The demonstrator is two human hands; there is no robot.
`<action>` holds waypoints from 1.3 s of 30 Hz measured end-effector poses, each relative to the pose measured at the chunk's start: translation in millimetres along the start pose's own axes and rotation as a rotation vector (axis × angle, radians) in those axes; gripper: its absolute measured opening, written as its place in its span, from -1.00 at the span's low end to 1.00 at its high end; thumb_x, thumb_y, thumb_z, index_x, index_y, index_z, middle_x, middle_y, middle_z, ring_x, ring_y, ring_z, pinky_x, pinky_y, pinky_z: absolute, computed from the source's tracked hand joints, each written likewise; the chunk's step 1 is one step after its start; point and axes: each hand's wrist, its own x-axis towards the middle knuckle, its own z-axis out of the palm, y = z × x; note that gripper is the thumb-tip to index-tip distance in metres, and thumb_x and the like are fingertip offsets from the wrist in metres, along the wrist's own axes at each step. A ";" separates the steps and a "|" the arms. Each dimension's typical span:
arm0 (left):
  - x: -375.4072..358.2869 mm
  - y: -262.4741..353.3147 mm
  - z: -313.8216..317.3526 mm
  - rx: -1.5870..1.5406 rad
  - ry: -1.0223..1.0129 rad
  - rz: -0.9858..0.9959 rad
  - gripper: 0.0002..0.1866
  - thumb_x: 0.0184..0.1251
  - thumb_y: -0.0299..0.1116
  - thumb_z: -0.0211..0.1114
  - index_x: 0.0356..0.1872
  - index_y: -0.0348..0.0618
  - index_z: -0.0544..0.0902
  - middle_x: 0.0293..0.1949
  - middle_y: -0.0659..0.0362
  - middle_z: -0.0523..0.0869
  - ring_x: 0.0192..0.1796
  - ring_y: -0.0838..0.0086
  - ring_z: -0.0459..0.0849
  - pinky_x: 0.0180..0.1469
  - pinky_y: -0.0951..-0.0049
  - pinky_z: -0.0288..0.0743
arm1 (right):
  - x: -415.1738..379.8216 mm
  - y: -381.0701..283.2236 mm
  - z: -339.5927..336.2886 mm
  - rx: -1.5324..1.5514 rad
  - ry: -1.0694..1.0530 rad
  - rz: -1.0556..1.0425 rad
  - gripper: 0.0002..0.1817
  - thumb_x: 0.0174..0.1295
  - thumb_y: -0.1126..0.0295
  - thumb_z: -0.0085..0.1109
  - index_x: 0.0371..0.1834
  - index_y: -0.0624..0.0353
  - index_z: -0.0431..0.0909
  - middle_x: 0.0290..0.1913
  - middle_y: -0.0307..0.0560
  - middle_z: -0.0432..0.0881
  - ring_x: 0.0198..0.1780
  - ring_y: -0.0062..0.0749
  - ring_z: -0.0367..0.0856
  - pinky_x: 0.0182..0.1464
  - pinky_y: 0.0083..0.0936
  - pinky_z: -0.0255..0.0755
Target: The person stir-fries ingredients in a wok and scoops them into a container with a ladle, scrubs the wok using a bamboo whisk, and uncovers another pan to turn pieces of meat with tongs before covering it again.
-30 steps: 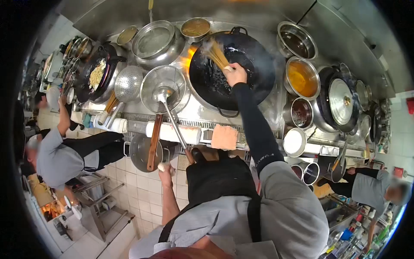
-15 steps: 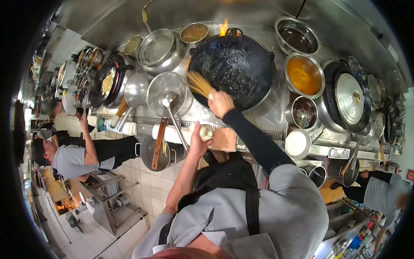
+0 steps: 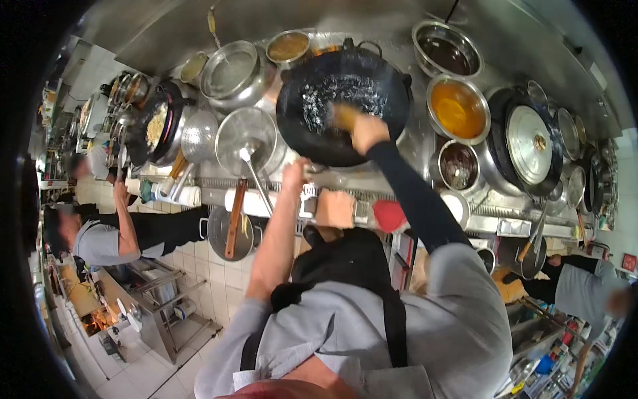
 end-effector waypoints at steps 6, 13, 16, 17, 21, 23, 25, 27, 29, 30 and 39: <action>-2.4 -5.9 8.6 0.021 0.111 0.080 -0.63 0.25 -0.31 0.38 -0.11 -0.42 0.54 -0.33 0.03 0.66 -0.49 0.36 0.62 -0.57 0.39 0.52 | 33.4 -52.8 43.0 0.030 0.120 0.153 -0.82 0.21 0.36 0.24 -0.38 0.23 0.75 -0.29 0.34 0.75 -0.18 0.30 0.76 -0.02 0.08 0.65; -48.0 6.9 33.7 0.028 0.195 0.055 -0.59 0.26 -0.30 0.38 -0.09 -0.51 0.54 -0.28 -0.04 0.67 -0.44 0.31 0.65 -0.58 0.42 0.54 | -97.5 10.3 -61.9 -0.321 -0.194 -0.217 -0.77 0.29 0.39 0.09 -0.08 0.19 0.66 -0.28 0.14 0.77 -0.21 0.08 0.78 -0.15 0.03 0.68; -57.1 20.6 29.1 -0.024 0.080 0.004 -0.65 0.29 -0.32 0.35 -0.12 -0.48 0.56 -0.30 -0.04 0.69 -0.50 0.32 0.66 -0.61 0.45 0.50 | -25.9 58.1 -89.0 -0.562 -0.088 -0.159 -0.81 0.25 0.43 0.11 -0.19 0.18 0.71 -0.26 0.16 0.78 -0.17 0.10 0.78 -0.12 0.04 0.67; -48.6 14.8 28.4 -0.034 0.125 -0.031 -0.68 0.31 -0.34 0.34 -0.13 -0.46 0.57 -0.35 -0.01 0.71 -0.56 0.34 0.65 -0.65 0.47 0.45 | 18.1 62.6 -74.6 -0.396 0.008 -0.186 -0.81 0.25 0.41 0.13 -0.19 0.17 0.71 -0.24 0.20 0.77 -0.16 0.15 0.78 -0.12 0.06 0.66; -39.7 6.9 22.1 -0.038 0.088 -0.027 -0.67 0.35 -0.27 0.37 -0.15 -0.39 0.58 -0.40 0.05 0.70 -0.58 0.37 0.64 -0.66 0.47 0.44 | 59.3 -8.3 31.4 -0.119 0.019 -0.006 -0.71 0.26 0.31 0.19 0.00 0.17 0.65 -0.22 0.32 0.74 -0.15 0.31 0.75 -0.07 0.11 0.64; -52.4 14.5 24.1 -0.038 0.109 -0.044 -0.67 0.37 -0.22 0.38 -0.15 -0.34 0.59 -0.40 0.07 0.71 -0.56 0.39 0.65 -0.64 0.47 0.45 | 3.9 -37.4 45.3 -0.021 0.045 0.026 -0.66 0.24 0.31 0.22 0.05 0.16 0.65 -0.26 0.32 0.73 -0.16 0.30 0.75 -0.04 0.11 0.64; -69.1 14.4 6.0 -0.124 -0.021 -0.050 -0.64 0.39 -0.17 0.39 -0.12 -0.32 0.61 -0.39 0.10 0.71 -0.53 0.41 0.66 -0.60 0.45 0.48 | -56.1 -44.5 13.3 0.002 -0.013 -0.029 -0.63 0.20 0.33 0.24 0.08 0.12 0.68 -0.29 0.29 0.73 -0.16 0.26 0.76 -0.03 0.10 0.65; -86.5 14.3 -19.7 0.022 -0.188 -0.058 -0.59 0.40 -0.11 0.38 -0.07 -0.32 0.62 -0.39 0.10 0.71 -0.50 0.40 0.68 -0.54 0.42 0.53 | -70.5 0.8 -16.9 -0.156 -0.151 -0.040 -0.56 0.17 0.36 0.25 0.17 0.04 0.70 -0.30 0.27 0.74 -0.13 0.19 0.78 -0.03 0.08 0.66; -110.4 4.3 -49.4 0.393 -0.372 -0.074 -0.52 0.40 -0.05 0.37 0.02 -0.33 0.63 -0.38 0.09 0.72 -0.46 0.37 0.69 -0.44 0.36 0.60 | -30.9 29.0 -52.6 -0.268 -0.092 0.028 -0.66 0.15 0.40 0.25 0.02 0.07 0.76 -0.29 0.19 0.77 -0.22 0.13 0.79 -0.10 0.02 0.67; -124.1 -3.8 -62.4 0.578 -0.459 -0.094 -0.49 0.40 -0.02 0.37 0.06 -0.33 0.63 -0.37 0.09 0.72 -0.45 0.36 0.70 -0.39 0.33 0.63 | 2.3 50.9 -41.8 -0.231 0.028 -0.055 -0.77 0.19 0.42 0.22 -0.12 0.16 0.76 -0.32 0.19 0.77 -0.24 0.18 0.78 -0.13 0.03 0.66; -151.8 -4.4 -143.6 1.558 -0.214 -0.050 -0.46 0.20 -0.15 0.52 0.09 -0.35 0.72 0.05 -0.16 0.81 0.14 0.02 0.80 0.18 0.17 0.66 | -51.9 -48.1 -9.7 0.012 -0.096 0.055 -0.77 0.13 0.35 0.27 -0.19 0.19 0.73 -0.29 0.31 0.76 -0.17 0.27 0.77 0.01 0.11 0.63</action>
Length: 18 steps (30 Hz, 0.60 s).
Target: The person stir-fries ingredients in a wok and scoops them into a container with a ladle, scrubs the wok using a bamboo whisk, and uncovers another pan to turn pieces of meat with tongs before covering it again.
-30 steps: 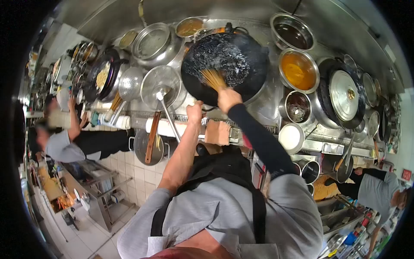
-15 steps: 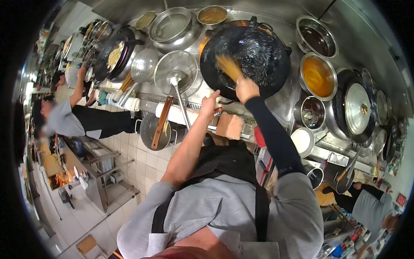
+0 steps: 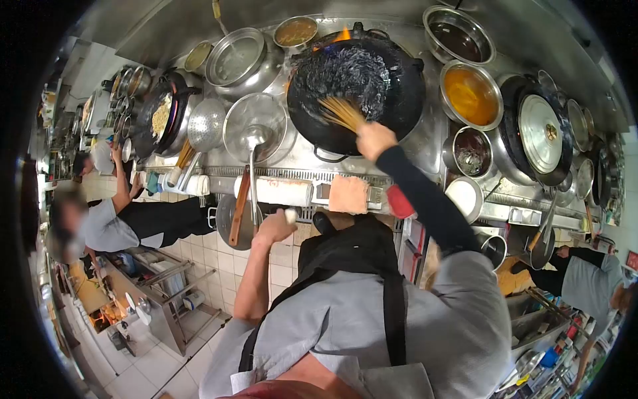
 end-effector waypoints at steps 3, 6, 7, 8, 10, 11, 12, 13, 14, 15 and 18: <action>-11.4 -11.8 -10.3 -0.778 0.078 0.241 -0.49 0.30 -0.16 0.50 0.09 -0.36 0.65 -0.09 -0.09 0.82 -0.06 0.17 0.84 0.03 0.20 0.70 | -4.2 69.4 -46.8 -0.264 -0.123 -0.042 -0.64 0.14 0.38 0.24 0.03 0.04 0.78 -0.27 0.24 0.78 -0.20 0.16 0.80 -0.02 0.06 0.68; -0.4 27.9 -23.0 -1.414 -0.061 0.182 -0.61 0.51 -0.03 0.36 -0.01 -0.18 0.62 -0.28 0.12 0.76 -0.35 0.39 0.76 -0.39 0.32 0.60 | 84.7 86.0 -44.5 -0.209 0.117 0.065 -0.68 0.17 0.37 0.23 -0.03 0.12 0.78 -0.28 0.27 0.78 -0.16 0.24 0.79 -0.06 0.10 0.66; 12.2 45.2 -29.2 -1.480 -0.059 0.139 -0.58 0.54 0.05 0.31 -0.01 -0.14 0.62 -0.29 0.12 0.77 -0.39 0.41 0.73 -0.45 0.39 0.54 | 103.7 65.1 -33.7 -0.109 0.139 0.087 -0.70 0.13 0.31 0.26 -0.11 0.18 0.79 -0.25 0.31 0.78 -0.11 0.24 0.79 0.00 0.09 0.66; 35.0 56.7 -30.6 -1.559 -0.140 0.188 -0.57 0.57 0.09 0.25 -0.03 -0.13 0.62 -0.32 0.13 0.75 -0.41 0.40 0.71 -0.46 0.41 0.53 | 128.8 52.8 -0.5 -0.089 0.106 0.072 -0.71 0.17 0.27 0.26 -0.13 0.19 0.76 -0.21 0.28 0.78 -0.08 0.25 0.77 0.04 0.08 0.64; 78.4 85.1 -34.4 -1.649 -0.201 0.176 -0.59 0.58 0.08 0.22 -0.08 -0.12 0.62 -0.36 0.14 0.73 -0.44 0.40 0.68 -0.49 0.42 0.52 | 141.0 3.7 35.6 0.026 0.133 0.110 -0.73 0.21 0.26 0.23 -0.15 0.19 0.74 -0.18 0.27 0.77 -0.04 0.27 0.74 0.09 0.07 0.62; 93.5 103.4 -35.8 -1.661 -0.179 0.115 -0.62 0.56 0.03 0.25 -0.11 -0.11 0.62 -0.38 0.14 0.72 -0.45 0.41 0.67 -0.51 0.41 0.51 | 119.9 -25.8 40.1 0.121 0.192 0.162 -0.74 0.22 0.29 0.21 -0.15 0.19 0.73 -0.18 0.28 0.76 -0.05 0.28 0.73 0.09 0.07 0.61; 106.1 119.5 -36.8 -1.655 -0.106 0.083 -0.65 0.53 -0.02 0.26 -0.16 -0.14 0.62 -0.40 0.13 0.70 -0.47 0.40 0.67 -0.55 0.42 0.49 | 100.5 -38.5 46.6 0.152 0.191 0.123 -0.75 0.22 0.31 0.18 -0.15 0.18 0.73 -0.19 0.29 0.76 -0.05 0.29 0.73 0.08 0.08 0.61; 117.3 134.0 -38.3 -1.643 -0.034 0.053 -0.68 0.50 -0.08 0.27 -0.20 -0.17 0.62 -0.42 0.12 0.69 -0.49 0.39 0.66 -0.59 0.43 0.48 | 79.4 -48.0 52.2 0.183 0.193 0.086 -0.75 0.23 0.33 0.16 -0.15 0.18 0.73 -0.20 0.30 0.75 -0.05 0.30 0.73 0.08 0.09 0.60; 125.4 144.5 -37.4 -1.633 0.035 0.028 -0.70 0.47 -0.13 0.28 -0.25 -0.20 0.61 -0.44 0.11 0.67 -0.51 0.38 0.66 -0.63 0.44 0.46 | 50.2 -52.0 45.6 0.179 0.139 0.039 -0.75 0.22 0.34 0.15 -0.13 0.17 0.74 -0.22 0.31 0.75 -0.06 0.31 0.73 0.07 0.11 0.60; 132.0 148.4 -31.1 -1.679 0.048 -0.004 -0.76 0.38 -0.27 0.26 -0.30 -0.29 0.61 -0.46 0.10 0.67 -0.55 0.39 0.63 -0.67 0.42 0.42 | 17.8 -51.4 30.5 0.172 0.080 -0.010 -0.75 0.22 0.36 0.15 -0.12 0.15 0.74 -0.25 0.32 0.74 -0.07 0.32 0.72 0.05 0.12 0.59; 91.9 184.3 -19.6 -1.786 0.242 0.049 -0.84 0.37 -0.39 0.24 -0.31 -0.31 0.58 -0.46 0.10 0.65 -0.59 0.42 0.60 -0.67 0.44 0.43 | -53.4 -14.1 -51.6 -0.109 -0.173 -0.116 -0.79 0.16 0.36 0.21 -0.21 0.19 0.72 -0.29 0.28 0.76 -0.14 0.20 0.78 -0.06 0.10 0.64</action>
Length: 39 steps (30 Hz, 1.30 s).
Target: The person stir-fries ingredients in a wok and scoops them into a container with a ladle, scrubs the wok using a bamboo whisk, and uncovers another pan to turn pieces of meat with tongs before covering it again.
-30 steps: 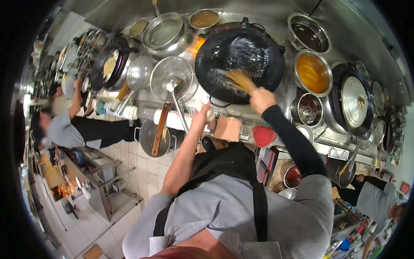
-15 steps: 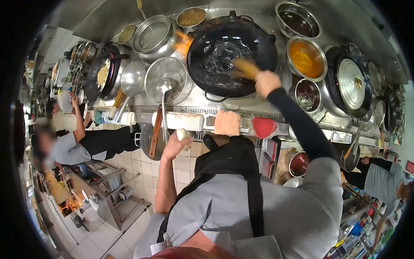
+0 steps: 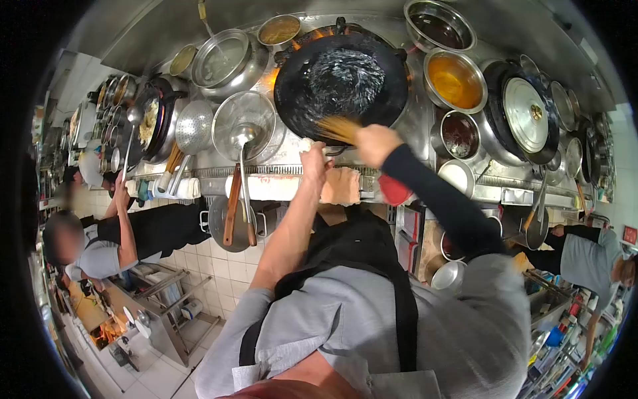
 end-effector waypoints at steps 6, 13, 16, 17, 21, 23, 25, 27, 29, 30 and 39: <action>4.8 -28.8 22.8 0.050 0.064 0.028 -0.73 0.39 -0.35 0.27 -0.07 -0.37 0.54 -0.26 -0.02 0.68 -0.45 0.32 0.64 -0.59 0.40 0.48 | 120.1 138.9 -30.1 -0.278 0.149 0.084 -0.78 0.15 0.33 0.27 -0.22 0.17 0.79 -0.25 0.25 0.79 -0.16 0.17 0.81 -0.07 0.01 0.70; 13.9 -28.0 11.6 0.041 0.107 0.099 -0.76 0.38 -0.34 0.29 -0.16 -0.36 0.60 -0.38 0.04 0.70 -0.56 0.37 0.63 -0.65 0.45 0.46 | 96.2 17.9 76.9 0.150 0.353 0.109 -0.79 0.16 0.35 0.25 -0.25 0.22 0.77 -0.28 0.34 0.77 -0.13 0.24 0.80 0.00 0.08 0.67; 10.7 -18.0 6.4 0.070 0.068 0.038 -0.76 0.39 -0.33 0.28 -0.16 -0.36 0.58 -0.33 0.04 0.69 -0.50 0.37 0.64 -0.62 0.44 0.47 | 30.1 51.0 34.1 -0.013 0.042 0.115 -0.81 0.17 0.32 0.26 -0.25 0.16 0.75 -0.28 0.30 0.75 -0.13 0.18 0.77 -0.03 0.09 0.63; 10.4 -15.3 7.1 0.096 0.076 0.007 -0.76 0.39 -0.34 0.28 -0.15 -0.36 0.56 -0.29 0.04 0.68 -0.45 0.37 0.65 -0.60 0.43 0.48 | 30.7 78.2 23.0 -0.120 -0.003 0.113 -0.81 0.15 0.33 0.27 -0.26 0.16 0.76 -0.28 0.30 0.75 -0.14 0.19 0.77 -0.04 0.09 0.63; 6.0 -9.8 9.1 0.113 0.069 -0.020 -0.77 0.37 -0.33 0.30 -0.19 -0.36 0.62 -0.31 0.06 0.70 -0.46 0.38 0.66 -0.60 0.42 0.50 | 146.1 127.4 -0.9 -0.102 0.284 0.116 -0.82 0.14 0.35 0.26 -0.28 0.18 0.75 -0.31 0.26 0.76 -0.22 0.20 0.78 -0.11 0.09 0.66; 5.3 -10.6 9.2 0.125 0.047 0.019 -0.74 0.36 -0.33 0.31 -0.16 -0.39 0.63 -0.32 0.05 0.70 -0.46 0.39 0.67 -0.60 0.44 0.52 | 180.2 82.8 41.6 -0.004 0.362 0.178 -0.79 0.20 0.33 0.21 -0.26 0.18 0.77 -0.27 0.26 0.78 -0.14 0.20 0.79 -0.05 0.04 0.67; 15.5 -15.9 5.1 0.161 0.069 0.005 -0.74 0.35 -0.33 0.32 -0.17 -0.39 0.64 -0.33 0.05 0.71 -0.46 0.39 0.67 -0.62 0.45 0.51 | 161.2 31.7 67.5 0.174 0.448 0.236 -0.78 0.20 0.31 0.22 -0.26 0.19 0.77 -0.28 0.27 0.77 -0.15 0.23 0.78 -0.03 0.06 0.66; 15.5 -14.9 3.5 0.152 0.028 -0.001 -0.73 0.38 -0.33 0.31 -0.13 -0.39 0.60 -0.32 0.04 0.71 -0.47 0.39 0.67 -0.64 0.45 0.50 | 116.9 25.0 89.7 0.192 0.350 0.144 -0.72 0.24 0.31 0.22 -0.02 0.13 0.68 -0.30 0.33 0.74 -0.19 0.29 0.76 -0.04 0.10 0.65; 2.2 -7.5 9.1 0.138 0.057 0.001 -0.74 0.39 -0.34 0.29 -0.10 -0.38 0.58 -0.32 0.04 0.71 -0.49 0.39 0.66 -0.65 0.45 0.49 | 49.8 28.0 54.4 0.134 0.147 0.135 -0.80 0.19 0.32 0.23 -0.27 0.20 0.72 -0.27 0.28 0.77 -0.15 0.22 0.78 -0.02 0.07 0.66; 14.2 -16.4 1.5 0.127 -0.021 0.005 -0.76 0.41 -0.37 0.27 -0.07 -0.36 0.56 -0.31 0.04 0.71 -0.49 0.39 0.65 -0.65 0.45 0.48 | 35.8 48.4 36.2 0.066 0.128 0.172 -0.79 0.20 0.31 0.23 -0.24 0.20 0.72 -0.27 0.26 0.77 -0.15 0.21 0.78 -0.03 0.06 0.67; 42.4 -30.3 -19.2 0.094 -0.165 -0.044 -0.86 0.40 -0.32 0.23 -0.15 -0.15 0.58 -0.35 0.12 0.68 -0.51 0.42 0.63 -0.59 0.48 0.47 | 201.3 7.9 123.7 0.365 0.613 0.262 -0.72 0.28 0.17 0.31 -0.08 0.09 0.66 -0.20 0.23 0.73 -0.18 0.21 0.75 -0.08 0.06 0.63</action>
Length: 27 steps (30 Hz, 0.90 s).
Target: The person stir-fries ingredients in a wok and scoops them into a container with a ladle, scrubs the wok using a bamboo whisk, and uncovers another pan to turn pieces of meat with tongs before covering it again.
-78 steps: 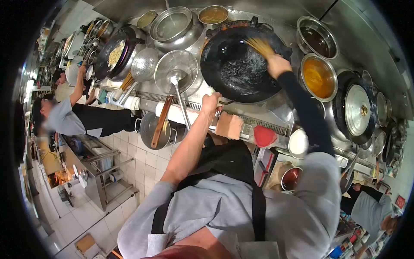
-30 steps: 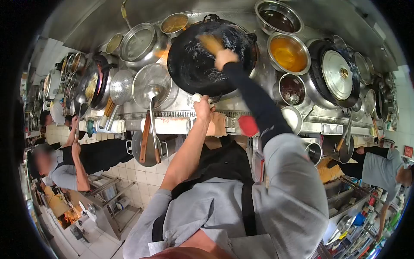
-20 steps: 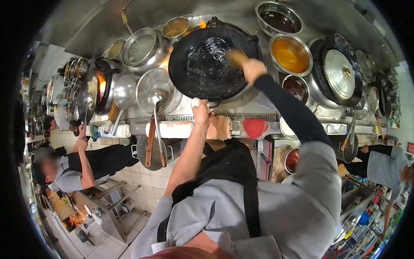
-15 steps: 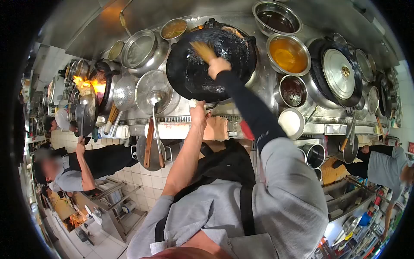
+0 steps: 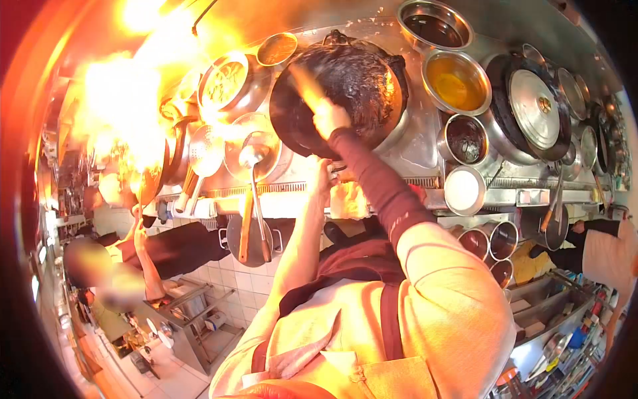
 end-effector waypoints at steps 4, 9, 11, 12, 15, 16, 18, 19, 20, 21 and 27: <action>-1.4 44.7 -27.5 0.136 0.007 0.054 -0.84 0.39 -0.33 0.23 -0.19 -0.21 0.61 -0.44 0.18 0.64 -0.58 0.46 0.58 -0.65 0.55 0.35 | -80.4 -53.2 -59.0 0.346 -0.194 -0.043 -0.73 0.25 0.21 0.28 -0.04 0.05 0.61 -0.21 0.33 0.75 -0.10 0.41 0.72 -0.02 0.24 0.58; -2.3 53.4 -18.4 0.108 0.099 0.062 -0.81 0.35 -0.31 0.28 -0.17 -0.22 0.60 -0.41 0.14 0.66 -0.56 0.42 0.61 -0.62 0.47 0.42 | 29.2 -8.6 -45.3 0.310 0.086 0.082 -0.74 0.25 0.24 0.30 -0.09 0.11 0.62 -0.17 0.32 0.76 -0.06 0.32 0.74 -0.04 0.14 0.60; -10.0 50.8 -15.5 0.095 0.141 0.092 -0.76 0.30 -0.30 0.30 -0.15 -0.25 0.61 -0.37 0.10 0.69 -0.54 0.41 0.63 -0.61 0.49 0.46 | 30.4 -23.7 -44.5 0.295 0.055 0.124 -0.73 0.23 0.23 0.32 -0.09 0.10 0.63 -0.20 0.34 0.75 -0.09 0.34 0.74 -0.01 0.13 0.60; -12.3 48.5 -16.9 0.118 0.153 0.091 -0.75 0.30 -0.30 0.31 -0.13 -0.25 0.61 -0.36 0.10 0.69 -0.54 0.41 0.63 -0.60 0.48 0.47 | 18.7 -29.7 -44.7 0.233 -0.045 0.057 -0.73 0.23 0.23 0.31 -0.07 0.09 0.64 -0.21 0.35 0.75 -0.09 0.34 0.74 0.01 0.13 0.60; 3.3 47.8 -18.3 0.173 0.208 0.081 -0.75 0.29 -0.30 0.30 -0.11 -0.24 0.63 -0.34 0.10 0.70 -0.52 0.42 0.64 -0.58 0.48 0.50 | -19.9 -37.3 -61.4 0.118 -0.212 -0.151 -0.74 0.23 0.27 0.27 -0.05 0.08 0.65 -0.22 0.34 0.75 -0.10 0.31 0.76 0.01 0.11 0.63; 6.2 42.4 -18.7 0.192 0.235 0.065 -0.75 0.29 -0.30 0.30 -0.11 -0.24 0.63 -0.33 0.10 0.71 -0.51 0.42 0.64 -0.57 0.48 0.51 | -11.7 -23.1 -53.3 0.041 -0.213 -0.145 -0.73 0.24 0.27 0.26 -0.04 0.09 0.65 -0.21 0.35 0.76 -0.10 0.32 0.76 0.01 0.10 0.63; -4.1 44.6 -14.1 0.176 0.180 0.105 -0.76 0.29 -0.31 0.31 -0.16 -0.28 0.64 -0.32 0.11 0.70 -0.51 0.40 0.64 -0.58 0.48 0.51 | 33.1 -5.4 -67.2 0.144 -0.005 0.124 -0.71 0.27 0.27 0.24 0.02 0.11 0.67 -0.21 0.37 0.76 -0.10 0.34 0.75 0.02 0.11 0.63; -4.5 46.0 -9.8 0.177 0.183 0.100 -0.76 0.29 -0.31 0.31 -0.17 -0.29 0.64 -0.33 0.10 0.70 -0.52 0.40 0.64 -0.59 0.48 0.51 | 36.7 -5.1 -66.7 0.276 0.165 0.143 -0.71 0.29 0.27 0.24 0.02 0.13 0.66 -0.23 0.38 0.75 -0.13 0.34 0.76 0.00 0.12 0.63; -8.0 46.1 -9.3 0.184 0.188 0.090 -0.76 0.29 -0.32 0.32 -0.18 -0.30 0.63 -0.33 0.10 0.70 -0.53 0.40 0.64 -0.60 0.48 0.50 | 28.0 -10.0 -59.2 0.207 0.039 0.072 -0.69 0.26 0.28 0.27 0.04 0.11 0.65 -0.23 0.36 0.75 -0.11 0.33 0.75 0.01 0.12 0.62; -9.2 42.6 -10.0 0.204 0.212 0.084 -0.77 0.29 -0.32 0.31 -0.19 -0.31 0.63 -0.34 0.09 0.70 -0.54 0.39 0.64 -0.60 0.48 0.50 | 11.7 -16.4 -46.7 0.135 -0.084 0.001 -0.66 0.23 0.29 0.30 0.07 0.10 0.64 -0.22 0.34 0.75 -0.10 0.32 0.75 0.01 0.12 0.61; -3.4 41.0 -11.8 0.213 0.146 0.112 -0.76 0.32 -0.34 0.29 -0.19 -0.36 0.60 -0.35 0.05 0.68 -0.53 0.37 0.67 -0.60 0.46 0.51 | 35.8 16.6 -63.9 0.145 0.135 0.073 -0.75 0.28 0.32 0.29 -0.03 0.13 0.61 -0.31 0.28 0.76 -0.21 0.24 0.77 -0.14 0.12 0.62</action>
